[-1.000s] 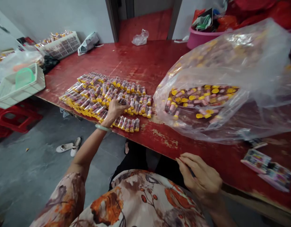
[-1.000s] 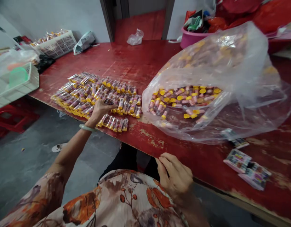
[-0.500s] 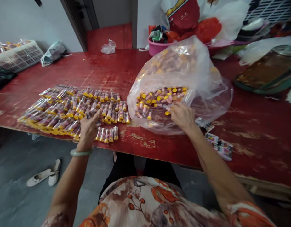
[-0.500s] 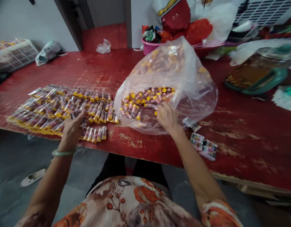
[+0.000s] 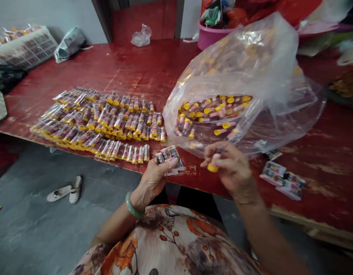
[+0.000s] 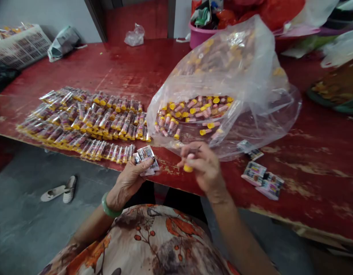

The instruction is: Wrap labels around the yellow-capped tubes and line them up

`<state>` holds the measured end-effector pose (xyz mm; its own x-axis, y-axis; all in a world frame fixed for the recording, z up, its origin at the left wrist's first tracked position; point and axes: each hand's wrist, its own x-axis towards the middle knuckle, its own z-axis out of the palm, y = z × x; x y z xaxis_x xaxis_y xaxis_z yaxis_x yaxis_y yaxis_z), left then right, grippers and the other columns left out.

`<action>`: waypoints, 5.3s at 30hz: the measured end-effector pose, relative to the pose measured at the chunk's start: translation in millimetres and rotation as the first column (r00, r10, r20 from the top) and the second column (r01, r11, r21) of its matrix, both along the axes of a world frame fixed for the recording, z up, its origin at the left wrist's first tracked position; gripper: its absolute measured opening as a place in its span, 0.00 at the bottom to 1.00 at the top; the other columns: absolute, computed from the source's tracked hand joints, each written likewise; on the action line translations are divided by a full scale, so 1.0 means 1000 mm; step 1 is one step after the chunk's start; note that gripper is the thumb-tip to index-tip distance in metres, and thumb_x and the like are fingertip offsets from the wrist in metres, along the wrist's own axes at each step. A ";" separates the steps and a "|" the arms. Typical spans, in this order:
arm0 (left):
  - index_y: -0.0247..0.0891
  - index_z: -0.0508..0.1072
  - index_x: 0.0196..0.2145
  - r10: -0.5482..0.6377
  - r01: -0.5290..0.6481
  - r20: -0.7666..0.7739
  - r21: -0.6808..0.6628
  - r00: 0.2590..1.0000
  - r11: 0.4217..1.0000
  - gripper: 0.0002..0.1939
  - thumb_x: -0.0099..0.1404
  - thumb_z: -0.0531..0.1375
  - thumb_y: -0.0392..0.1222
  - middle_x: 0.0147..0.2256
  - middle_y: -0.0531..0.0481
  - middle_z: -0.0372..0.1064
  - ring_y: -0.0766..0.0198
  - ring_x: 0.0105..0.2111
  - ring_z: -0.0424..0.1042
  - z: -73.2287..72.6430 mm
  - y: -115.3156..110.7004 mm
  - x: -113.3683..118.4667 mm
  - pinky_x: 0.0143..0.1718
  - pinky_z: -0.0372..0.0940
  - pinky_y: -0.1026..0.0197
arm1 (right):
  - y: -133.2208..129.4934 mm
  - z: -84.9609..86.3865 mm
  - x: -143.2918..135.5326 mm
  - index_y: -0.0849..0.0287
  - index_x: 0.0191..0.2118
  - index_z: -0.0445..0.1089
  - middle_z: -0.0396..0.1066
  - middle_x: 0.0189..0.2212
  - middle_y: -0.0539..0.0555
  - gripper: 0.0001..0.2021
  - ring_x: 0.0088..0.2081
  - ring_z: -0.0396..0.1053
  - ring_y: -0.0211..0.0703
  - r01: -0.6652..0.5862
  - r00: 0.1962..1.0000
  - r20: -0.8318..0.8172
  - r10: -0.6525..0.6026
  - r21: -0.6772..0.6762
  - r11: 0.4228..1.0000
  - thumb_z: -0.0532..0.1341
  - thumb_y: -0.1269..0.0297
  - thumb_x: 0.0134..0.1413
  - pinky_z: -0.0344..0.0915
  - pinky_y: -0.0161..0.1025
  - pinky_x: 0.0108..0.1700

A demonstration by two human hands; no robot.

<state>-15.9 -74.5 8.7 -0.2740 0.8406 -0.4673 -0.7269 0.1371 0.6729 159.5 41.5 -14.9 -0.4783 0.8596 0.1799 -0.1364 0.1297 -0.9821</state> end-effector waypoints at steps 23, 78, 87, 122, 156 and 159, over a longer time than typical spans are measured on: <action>0.31 0.78 0.32 0.036 -0.036 -0.024 0.016 0.999 0.999 0.21 0.39 0.76 0.36 0.30 0.48 0.77 0.65 0.28 0.74 -0.024 -0.002 0.013 0.36 0.68 0.63 | -0.058 0.008 -0.041 0.60 0.32 0.71 0.74 0.26 0.50 0.13 0.27 0.71 0.38 0.237 0.959 0.188 -0.211 -0.127 0.963 0.68 0.66 0.34 0.68 0.34 0.30; 0.32 0.70 0.27 -0.019 0.032 0.189 -0.069 0.982 0.997 0.20 0.47 0.74 0.46 0.24 0.54 0.66 0.75 0.19 0.61 -0.014 -0.014 0.025 0.19 0.56 0.70 | -0.097 0.009 0.003 0.58 0.49 0.68 0.72 0.39 0.58 0.16 0.39 0.71 0.47 0.056 0.923 0.181 -0.341 0.812 0.581 0.62 0.75 0.54 0.72 0.47 0.41; 0.33 0.69 0.29 0.016 0.009 0.267 -0.091 0.964 0.996 0.18 0.50 0.73 0.42 0.25 0.55 0.66 0.75 0.18 0.62 -0.018 -0.012 0.022 0.17 0.57 0.71 | -0.097 0.006 0.009 0.59 0.49 0.69 0.72 0.39 0.60 0.17 0.39 0.70 0.47 0.024 0.916 0.211 -0.341 0.821 0.571 0.62 0.76 0.53 0.71 0.46 0.40; 0.32 0.71 0.26 0.024 -0.024 0.016 0.011 1.000 1.000 0.20 0.48 0.73 0.50 0.23 0.54 0.65 0.73 0.20 0.61 -0.019 -0.019 0.033 0.21 0.55 0.68 | -0.099 0.007 0.003 0.60 0.53 0.67 0.74 0.36 0.60 0.20 0.39 0.73 0.49 -0.001 0.890 0.196 -0.411 0.904 0.428 0.62 0.76 0.54 0.73 0.47 0.39; 0.31 0.74 0.22 -0.199 0.231 -0.187 0.174 0.962 0.957 0.15 0.48 0.73 0.44 0.19 0.54 0.63 0.73 0.20 0.58 -0.017 -0.035 0.021 0.23 0.53 0.66 | -0.106 0.009 -0.010 0.57 0.43 0.70 0.71 0.37 0.53 0.15 0.33 0.71 0.38 0.187 0.980 -0.003 -0.198 0.355 0.916 0.62 0.76 0.47 0.71 0.35 0.31; 0.32 0.75 0.24 -0.236 0.267 -0.191 0.158 0.953 0.950 0.14 0.48 0.73 0.44 0.20 0.54 0.64 0.73 0.20 0.58 -0.016 -0.037 0.024 0.22 0.53 0.66 | -0.106 0.007 -0.011 0.57 0.46 0.71 0.71 0.36 0.53 0.18 0.31 0.69 0.38 0.247 0.962 -0.009 -0.274 0.455 0.855 0.62 0.77 0.47 0.69 0.35 0.30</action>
<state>8.4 -111.5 -6.9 -0.1035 0.9581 -0.2672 -0.5590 0.1661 0.8123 148.7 -64.9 -8.2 -0.2685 0.7870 0.5555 0.0160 0.5803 -0.8143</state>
